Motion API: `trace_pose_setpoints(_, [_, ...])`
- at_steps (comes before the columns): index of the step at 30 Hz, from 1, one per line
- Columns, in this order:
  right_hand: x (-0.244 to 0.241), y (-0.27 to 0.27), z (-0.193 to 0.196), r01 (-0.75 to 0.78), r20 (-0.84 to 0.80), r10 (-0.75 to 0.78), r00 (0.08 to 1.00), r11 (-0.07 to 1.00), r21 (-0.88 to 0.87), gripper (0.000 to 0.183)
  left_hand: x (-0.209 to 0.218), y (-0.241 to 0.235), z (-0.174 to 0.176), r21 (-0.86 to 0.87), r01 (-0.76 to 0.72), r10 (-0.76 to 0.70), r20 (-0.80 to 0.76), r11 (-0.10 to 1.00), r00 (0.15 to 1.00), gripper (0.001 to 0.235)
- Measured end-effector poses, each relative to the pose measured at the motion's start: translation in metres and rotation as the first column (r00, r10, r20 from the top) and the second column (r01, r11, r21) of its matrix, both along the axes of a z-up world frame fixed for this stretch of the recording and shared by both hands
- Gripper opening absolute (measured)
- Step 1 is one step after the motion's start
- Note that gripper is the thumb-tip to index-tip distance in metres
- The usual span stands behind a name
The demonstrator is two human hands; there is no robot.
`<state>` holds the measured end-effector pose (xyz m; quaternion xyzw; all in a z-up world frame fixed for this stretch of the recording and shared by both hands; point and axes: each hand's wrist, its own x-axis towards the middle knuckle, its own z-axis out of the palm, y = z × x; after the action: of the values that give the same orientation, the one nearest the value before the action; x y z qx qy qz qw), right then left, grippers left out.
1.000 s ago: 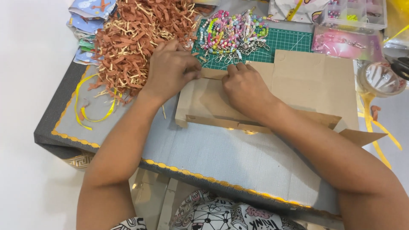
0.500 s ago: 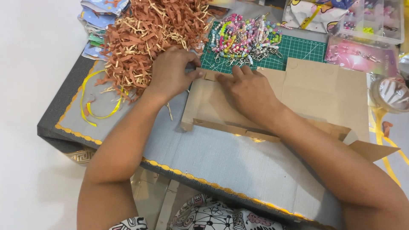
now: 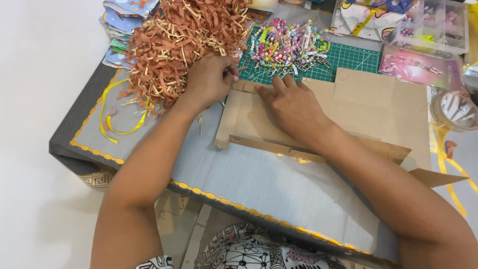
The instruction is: The person folds a flat cardboard box along pre-scored lines, tucks flaps into slots, and forms the box shape. They repeatedly open and close the box to test the fit of the flaps and tabs.
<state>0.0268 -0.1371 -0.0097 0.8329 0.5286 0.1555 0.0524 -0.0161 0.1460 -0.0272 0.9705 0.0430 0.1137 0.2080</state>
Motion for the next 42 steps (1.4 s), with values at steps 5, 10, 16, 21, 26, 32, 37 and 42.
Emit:
trace_pose_setpoints(5, [-0.006,-0.001,0.005,0.021,-0.003,-0.021,1.000,0.999,-0.029,0.042,-0.007,0.022,0.005,-0.092,0.232,-0.223,0.097,0.968,0.970,0.022])
trace_pose_setpoints(10, [0.009,-0.005,-0.015,-0.027,0.083,0.025,0.996,0.999,0.024,0.048,-0.002,0.015,0.005,0.006,0.302,-0.280,0.396,0.953,0.875,0.026])
trace_pose_setpoints(16, [0.035,-0.016,-0.002,-0.059,-0.229,0.050,0.972,0.998,-0.031,0.054,-0.015,-0.045,0.009,0.180,0.156,-0.211,0.355,0.971,0.911,0.010])
trace_pose_setpoints(21, [0.044,-0.043,0.080,0.001,-0.671,-0.118,0.732,0.985,-0.172,0.060,-0.005,-0.043,-0.014,0.244,0.133,-0.194,0.246,0.961,0.950,0.022])
trace_pose_setpoints(26, [0.086,-0.100,0.122,0.368,-0.483,-0.557,0.675,0.822,-0.435,0.038,0.021,-0.050,-0.021,0.453,0.039,-0.198,0.308,0.890,0.930,0.010])
trace_pose_setpoints(32, [0.139,-0.138,0.024,0.089,-0.434,-0.091,0.896,0.996,-0.026,0.048,0.067,-0.122,-0.009,0.161,0.349,-0.367,0.093,0.923,0.926,0.015])
trace_pose_setpoints(37, [0.091,-0.121,0.048,0.077,-0.461,-0.078,0.884,0.997,-0.020,0.033,0.073,-0.142,0.002,0.097,0.480,-0.485,0.039,0.872,0.873,0.056])
trace_pose_setpoints(42, [0.075,-0.120,0.064,0.097,-0.516,-0.101,0.851,0.995,-0.035,0.037,0.057,-0.139,0.010,0.207,0.517,-0.543,0.096,0.831,0.834,0.058])
